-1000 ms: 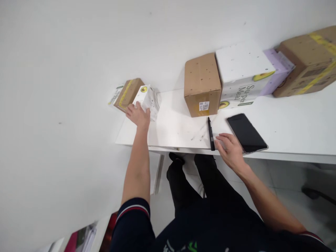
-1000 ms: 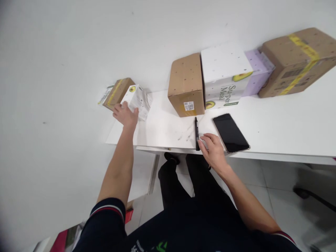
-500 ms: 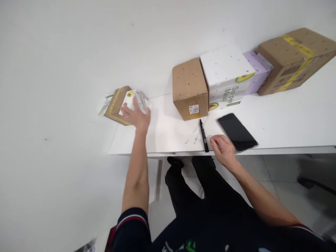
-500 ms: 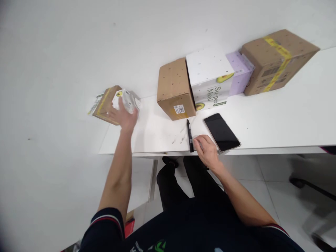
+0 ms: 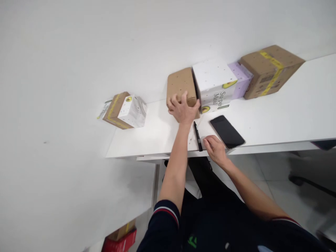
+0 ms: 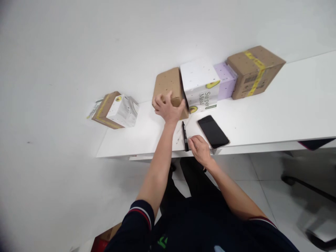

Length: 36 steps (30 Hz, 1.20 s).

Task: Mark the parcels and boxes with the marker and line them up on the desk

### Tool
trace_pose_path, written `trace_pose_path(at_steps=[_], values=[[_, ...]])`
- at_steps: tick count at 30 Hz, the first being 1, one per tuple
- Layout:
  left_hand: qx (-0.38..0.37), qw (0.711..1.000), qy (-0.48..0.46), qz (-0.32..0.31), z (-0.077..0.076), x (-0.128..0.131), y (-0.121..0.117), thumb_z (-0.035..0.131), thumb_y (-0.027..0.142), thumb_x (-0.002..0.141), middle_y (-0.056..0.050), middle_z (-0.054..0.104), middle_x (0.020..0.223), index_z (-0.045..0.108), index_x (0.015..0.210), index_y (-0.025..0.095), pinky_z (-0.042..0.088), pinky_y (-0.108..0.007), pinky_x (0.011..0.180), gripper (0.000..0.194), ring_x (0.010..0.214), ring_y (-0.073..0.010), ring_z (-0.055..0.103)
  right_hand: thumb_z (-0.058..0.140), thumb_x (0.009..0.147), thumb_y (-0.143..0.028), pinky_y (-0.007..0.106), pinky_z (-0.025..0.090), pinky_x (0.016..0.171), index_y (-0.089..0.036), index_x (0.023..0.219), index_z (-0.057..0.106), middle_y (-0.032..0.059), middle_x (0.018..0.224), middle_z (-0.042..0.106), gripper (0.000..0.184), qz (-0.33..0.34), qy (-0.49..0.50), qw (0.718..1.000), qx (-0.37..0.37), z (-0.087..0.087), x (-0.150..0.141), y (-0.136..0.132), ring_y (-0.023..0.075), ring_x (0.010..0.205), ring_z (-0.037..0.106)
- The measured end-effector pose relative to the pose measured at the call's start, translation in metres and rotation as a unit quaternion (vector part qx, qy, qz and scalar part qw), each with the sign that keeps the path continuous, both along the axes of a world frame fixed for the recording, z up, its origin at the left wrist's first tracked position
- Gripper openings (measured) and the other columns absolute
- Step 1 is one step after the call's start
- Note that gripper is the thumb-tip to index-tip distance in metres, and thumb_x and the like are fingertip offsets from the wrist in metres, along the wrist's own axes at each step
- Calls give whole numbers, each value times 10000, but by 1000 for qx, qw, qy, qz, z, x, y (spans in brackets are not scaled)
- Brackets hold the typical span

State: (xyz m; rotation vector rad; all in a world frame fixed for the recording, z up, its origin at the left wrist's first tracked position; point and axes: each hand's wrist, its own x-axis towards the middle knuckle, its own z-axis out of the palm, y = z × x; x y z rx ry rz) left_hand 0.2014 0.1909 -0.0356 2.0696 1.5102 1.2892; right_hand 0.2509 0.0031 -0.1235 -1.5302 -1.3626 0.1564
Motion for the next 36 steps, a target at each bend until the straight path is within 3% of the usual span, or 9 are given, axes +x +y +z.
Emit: trace_pose_path(at_steps=[5, 8, 12, 16, 22, 26, 28, 32, 36], values=[[60, 994, 93, -6, 7, -79, 24, 864, 420, 672, -173, 491, 1386, 680, 1188, 220, 222, -602, 1235, 583, 1433, -409, 354, 455, 1026, -357, 364, 551, 760, -244, 819, 643, 89, 844, 703, 302, 3, 2, 1000, -1, 1, 2, 0, 224, 805, 667], [90, 987, 130, -18, 10, -146, 20, 862, 438, 636, -151, 492, 1345, 675, 1159, 220, 248, -565, 1229, 596, 1401, -382, 397, 439, 1029, -377, 359, 535, 771, -241, 802, 632, 90, 841, 693, 327, 3, -1, 1000, -6, -1, 2, 0, 222, 813, 655], [110, 983, 125, -83, 8, -230, -19, 809, 577, 640, -134, 456, 1349, 640, 1170, 239, 274, -565, 1222, 650, 1396, -378, 407, 434, 1021, -401, 366, 526, 776, -236, 805, 634, 93, 839, 687, 337, -2, 0, 1000, -22, -3, 3, -1, 228, 819, 653], [73, 984, 123, -101, 4, -279, -69, 829, 641, 574, -100, 463, 1346, 647, 1095, 291, 272, -600, 1235, 653, 1430, -388, 383, 431, 1006, -414, 373, 525, 803, -228, 817, 641, 99, 857, 691, 338, -11, -5, 999, -52, -1, 4, -3, 232, 850, 659], [67, 989, 91, -94, -9, -290, -98, 840, 671, 606, -106, 321, 1580, 625, 1264, 298, 189, -616, 1271, 786, 1562, -406, 205, 409, 998, -419, 393, 526, 831, -218, 813, 639, 95, 834, 686, 358, -64, -15, 996, -64, 5, 4, 1, 227, 841, 641], [33, 999, -21, -30, -51, -273, -124, 782, 756, 646, -154, 74, 1719, 148, 1615, 321, 202, -620, 1263, 1237, 1606, -397, 117, 455, 969, -394, 449, 545, 871, -213, 991, 676, 129, 984, 719, 286, -64, -52, 997, -8, 15, 1, 20, 272, 966, 644], [-14, 994, -108, 0, -79, -258, -144, 738, 759, 709, -191, 57, 1729, -25, 1633, 308, 229, -593, 1266, 1281, 1617, -367, 119, 481, 948, -359, 528, 512, 978, -199, 1152, 661, 158, 1135, 716, 316, -47, -91, 995, 3, 22, -2, 37, 313, 1081, 624], [-91, 979, -178, 33, -118, -230, -175, 662, 720, 822, -202, 220, 1708, 141, 1632, 246, 210, -521, 1295, 1074, 1610, -320, 199, 468, 888, -246, 657, 412, 1078, -116, 1392, 527, 212, 1353, 636, 524, 20, -126, 990, -65, 35, -13, 79, 381, 1194, 561], [-85, 977, -191, 45, -115, -230, -181, 615, 725, 856, -189, 296, 1683, 290, 1607, 208, 218, -464, 1303, 968, 1589, -306, 267, 484, 848, -235, 682, 439, 1022, -90, 1430, 501, 222, 1288, 665, 599, 90, -113, 979, -142, 48, -25, 92, 408, 1144, 558]])
